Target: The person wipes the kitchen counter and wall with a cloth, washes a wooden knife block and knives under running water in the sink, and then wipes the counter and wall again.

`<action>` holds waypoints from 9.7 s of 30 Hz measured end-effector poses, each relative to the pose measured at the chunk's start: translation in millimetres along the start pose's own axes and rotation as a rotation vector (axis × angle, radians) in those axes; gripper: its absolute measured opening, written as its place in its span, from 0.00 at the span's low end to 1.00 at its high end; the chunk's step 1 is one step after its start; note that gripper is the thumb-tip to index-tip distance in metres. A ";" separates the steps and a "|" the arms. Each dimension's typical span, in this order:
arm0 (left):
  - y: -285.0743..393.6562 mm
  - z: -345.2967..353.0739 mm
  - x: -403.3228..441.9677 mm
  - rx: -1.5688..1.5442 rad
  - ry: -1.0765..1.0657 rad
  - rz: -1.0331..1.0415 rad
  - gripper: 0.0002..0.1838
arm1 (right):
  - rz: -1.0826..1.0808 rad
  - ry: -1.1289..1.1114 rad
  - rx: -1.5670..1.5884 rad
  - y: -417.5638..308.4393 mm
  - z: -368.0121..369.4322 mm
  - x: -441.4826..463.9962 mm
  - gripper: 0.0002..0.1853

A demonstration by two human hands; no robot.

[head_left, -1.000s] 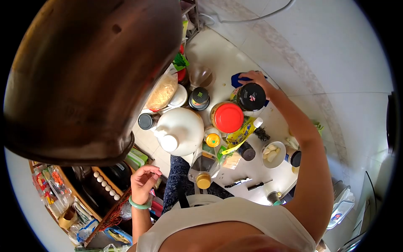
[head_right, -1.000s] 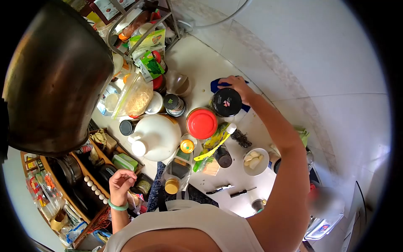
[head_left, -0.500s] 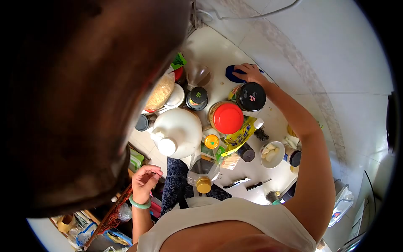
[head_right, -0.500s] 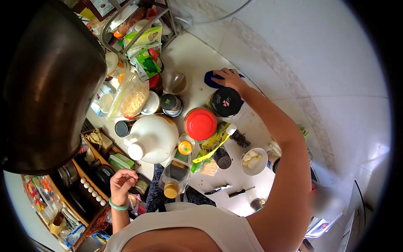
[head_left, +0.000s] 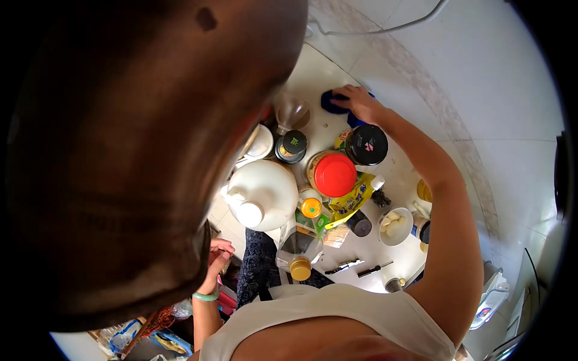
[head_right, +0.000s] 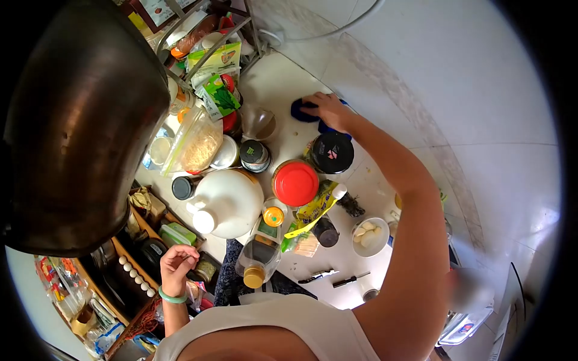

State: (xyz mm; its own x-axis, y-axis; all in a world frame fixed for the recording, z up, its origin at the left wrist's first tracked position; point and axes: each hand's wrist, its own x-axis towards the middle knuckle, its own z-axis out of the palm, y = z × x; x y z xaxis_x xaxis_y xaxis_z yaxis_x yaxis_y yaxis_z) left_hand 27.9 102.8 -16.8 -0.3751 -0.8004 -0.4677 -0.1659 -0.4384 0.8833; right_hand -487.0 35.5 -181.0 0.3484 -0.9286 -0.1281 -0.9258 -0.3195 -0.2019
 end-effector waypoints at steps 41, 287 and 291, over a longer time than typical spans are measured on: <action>-2.5 3.3 3.1 -0.089 -0.150 0.025 0.12 | 0.232 -0.104 -1.074 -2.2 -19.4 46.0 0.16; 118.0 0.4 -21.2 0.201 -0.677 0.206 0.10 | 1.346 0.262 0.201 -192.1 28.4 -200.9 0.31; 112.9 -3.8 -26.7 0.225 -0.609 0.194 0.10 | 1.256 0.182 0.228 -186.9 27.9 -202.3 0.28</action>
State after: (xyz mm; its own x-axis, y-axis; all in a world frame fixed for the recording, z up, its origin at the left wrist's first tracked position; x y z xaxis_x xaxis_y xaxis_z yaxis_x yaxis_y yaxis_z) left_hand 22.7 73.1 95.3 -0.8534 -0.4536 -0.2568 -0.2046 -0.1616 0.9654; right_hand -380.3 288.3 -144.4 -0.7801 -0.5855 -0.2204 -0.5506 0.8098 -0.2025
